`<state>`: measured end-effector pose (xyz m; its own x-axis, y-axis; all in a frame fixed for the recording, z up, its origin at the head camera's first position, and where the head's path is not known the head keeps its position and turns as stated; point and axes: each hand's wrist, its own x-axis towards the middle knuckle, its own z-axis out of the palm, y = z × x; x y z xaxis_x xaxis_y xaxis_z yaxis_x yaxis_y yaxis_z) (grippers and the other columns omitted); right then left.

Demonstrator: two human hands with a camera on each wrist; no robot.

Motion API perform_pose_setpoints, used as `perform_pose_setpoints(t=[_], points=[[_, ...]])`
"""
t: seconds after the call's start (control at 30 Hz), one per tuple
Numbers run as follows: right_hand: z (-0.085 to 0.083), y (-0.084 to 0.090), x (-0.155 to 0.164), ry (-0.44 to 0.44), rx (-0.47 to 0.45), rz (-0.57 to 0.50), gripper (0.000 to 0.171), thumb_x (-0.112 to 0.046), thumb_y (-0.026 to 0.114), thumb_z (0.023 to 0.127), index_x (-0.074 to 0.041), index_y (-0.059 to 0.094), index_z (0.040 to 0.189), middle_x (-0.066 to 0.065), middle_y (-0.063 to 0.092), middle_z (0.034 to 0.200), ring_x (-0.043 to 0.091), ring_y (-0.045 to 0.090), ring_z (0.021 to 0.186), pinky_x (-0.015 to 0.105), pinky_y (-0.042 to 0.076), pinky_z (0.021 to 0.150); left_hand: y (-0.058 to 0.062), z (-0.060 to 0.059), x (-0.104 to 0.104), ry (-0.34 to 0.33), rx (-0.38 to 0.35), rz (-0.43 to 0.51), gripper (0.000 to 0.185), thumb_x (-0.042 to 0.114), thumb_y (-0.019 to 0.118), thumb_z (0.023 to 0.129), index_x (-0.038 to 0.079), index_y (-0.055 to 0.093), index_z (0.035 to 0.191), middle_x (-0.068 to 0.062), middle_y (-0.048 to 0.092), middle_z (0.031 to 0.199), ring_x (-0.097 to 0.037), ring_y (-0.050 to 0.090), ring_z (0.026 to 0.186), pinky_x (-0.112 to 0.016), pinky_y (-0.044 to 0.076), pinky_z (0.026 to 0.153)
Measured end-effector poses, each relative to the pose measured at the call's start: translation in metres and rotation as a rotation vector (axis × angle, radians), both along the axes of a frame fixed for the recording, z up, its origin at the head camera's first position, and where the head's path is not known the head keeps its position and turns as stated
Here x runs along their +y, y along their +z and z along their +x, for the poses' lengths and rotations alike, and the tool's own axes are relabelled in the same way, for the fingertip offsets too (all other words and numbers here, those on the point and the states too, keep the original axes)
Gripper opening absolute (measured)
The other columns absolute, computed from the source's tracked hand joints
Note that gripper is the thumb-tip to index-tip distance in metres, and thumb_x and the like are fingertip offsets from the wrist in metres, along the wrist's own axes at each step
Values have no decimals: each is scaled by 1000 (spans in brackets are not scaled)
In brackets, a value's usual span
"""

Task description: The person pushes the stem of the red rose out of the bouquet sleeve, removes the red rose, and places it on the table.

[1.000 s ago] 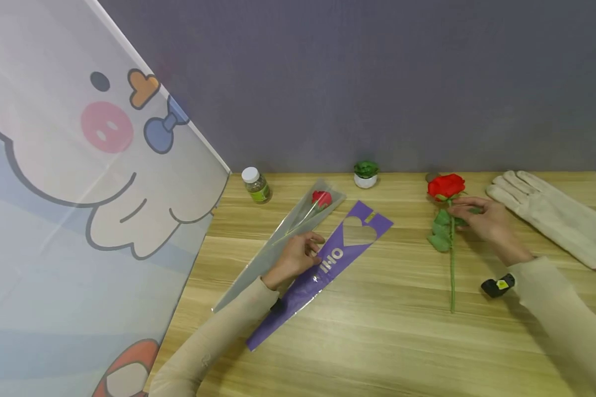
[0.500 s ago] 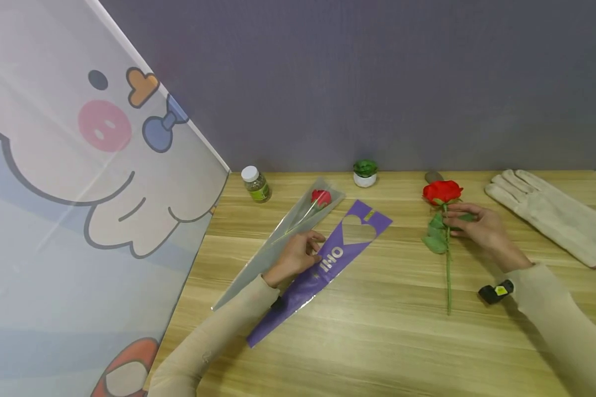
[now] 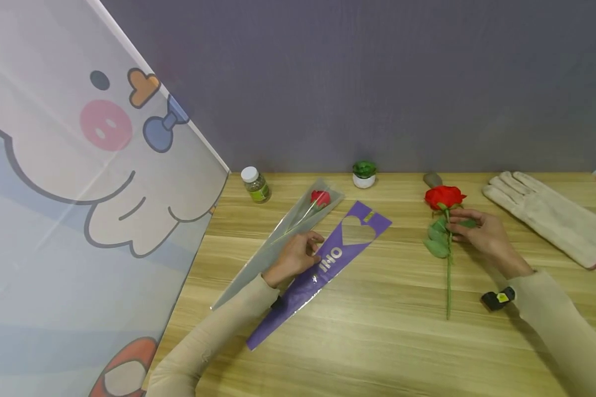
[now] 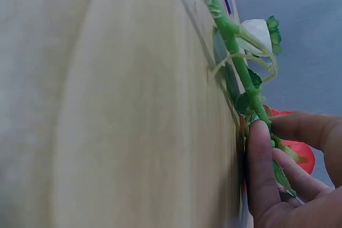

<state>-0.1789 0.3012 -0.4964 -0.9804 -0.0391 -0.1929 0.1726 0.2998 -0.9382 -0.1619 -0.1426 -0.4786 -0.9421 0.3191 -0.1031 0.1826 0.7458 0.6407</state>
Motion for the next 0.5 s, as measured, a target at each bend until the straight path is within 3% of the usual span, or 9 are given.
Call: perform_pose_setpoints(t=[0.5], points=[[17,0,-6,1,-4,-8,42,-14,73,98,-4,56,135,-33,68,97,-6,71,80,19,61,70,4,2,1,7,-7,-45,43,3,82,81,9,71,122,-4,73,91,-12,63,79,-29,52,78]])
